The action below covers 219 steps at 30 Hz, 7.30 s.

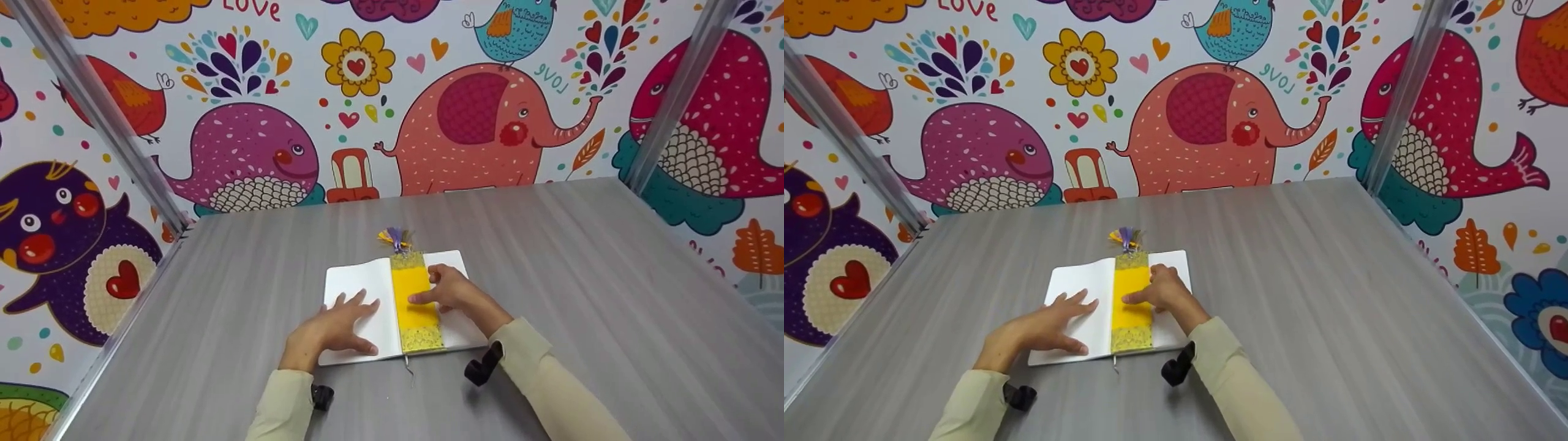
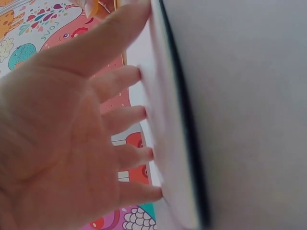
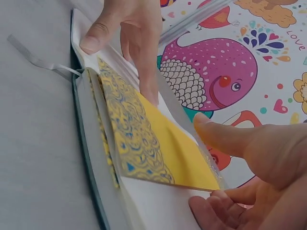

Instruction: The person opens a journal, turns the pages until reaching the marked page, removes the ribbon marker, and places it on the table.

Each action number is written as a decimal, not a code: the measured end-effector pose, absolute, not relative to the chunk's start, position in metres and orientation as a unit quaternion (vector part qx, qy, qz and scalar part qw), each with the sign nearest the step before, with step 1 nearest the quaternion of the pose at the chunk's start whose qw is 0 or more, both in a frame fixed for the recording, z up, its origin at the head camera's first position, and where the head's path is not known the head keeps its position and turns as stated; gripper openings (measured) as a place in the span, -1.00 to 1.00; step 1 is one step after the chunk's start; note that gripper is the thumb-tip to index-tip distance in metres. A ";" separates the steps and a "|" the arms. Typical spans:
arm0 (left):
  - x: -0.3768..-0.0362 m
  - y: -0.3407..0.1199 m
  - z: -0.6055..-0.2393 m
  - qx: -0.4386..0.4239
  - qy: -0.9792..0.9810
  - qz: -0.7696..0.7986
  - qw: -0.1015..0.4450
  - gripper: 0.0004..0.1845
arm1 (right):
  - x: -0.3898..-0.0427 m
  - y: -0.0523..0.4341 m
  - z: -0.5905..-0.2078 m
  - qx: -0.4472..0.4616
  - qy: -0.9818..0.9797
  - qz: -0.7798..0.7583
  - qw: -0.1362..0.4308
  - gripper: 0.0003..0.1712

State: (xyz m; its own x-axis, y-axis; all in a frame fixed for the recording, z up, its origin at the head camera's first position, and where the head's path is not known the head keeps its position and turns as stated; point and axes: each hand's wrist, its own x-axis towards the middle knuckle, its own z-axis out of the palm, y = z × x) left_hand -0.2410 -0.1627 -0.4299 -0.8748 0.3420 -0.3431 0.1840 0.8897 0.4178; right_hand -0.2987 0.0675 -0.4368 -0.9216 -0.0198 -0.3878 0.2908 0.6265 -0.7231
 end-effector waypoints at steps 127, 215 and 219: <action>-0.241 -0.167 -0.431 0.171 0.942 0.202 0.207 0.00 | -0.294 0.240 -0.443 0.136 0.891 -0.424 0.092 -0.50; -0.241 -0.166 -0.430 0.155 0.942 0.206 0.217 0.00 | -0.246 0.154 -0.439 -0.312 0.899 -0.247 0.182 -0.22; -0.240 -0.165 -0.429 0.155 0.940 0.213 0.216 0.00 | -0.248 0.159 -0.439 -0.328 0.893 -0.254 0.175 -0.27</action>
State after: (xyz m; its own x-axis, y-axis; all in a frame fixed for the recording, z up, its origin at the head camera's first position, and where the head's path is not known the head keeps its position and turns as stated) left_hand -0.2403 -0.1653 -0.4292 -0.8587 0.3834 -0.3400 0.1996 0.8613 0.4672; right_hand -0.2475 0.1590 -0.4391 -0.7235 -0.6749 -0.1452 -0.4970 0.6553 -0.5688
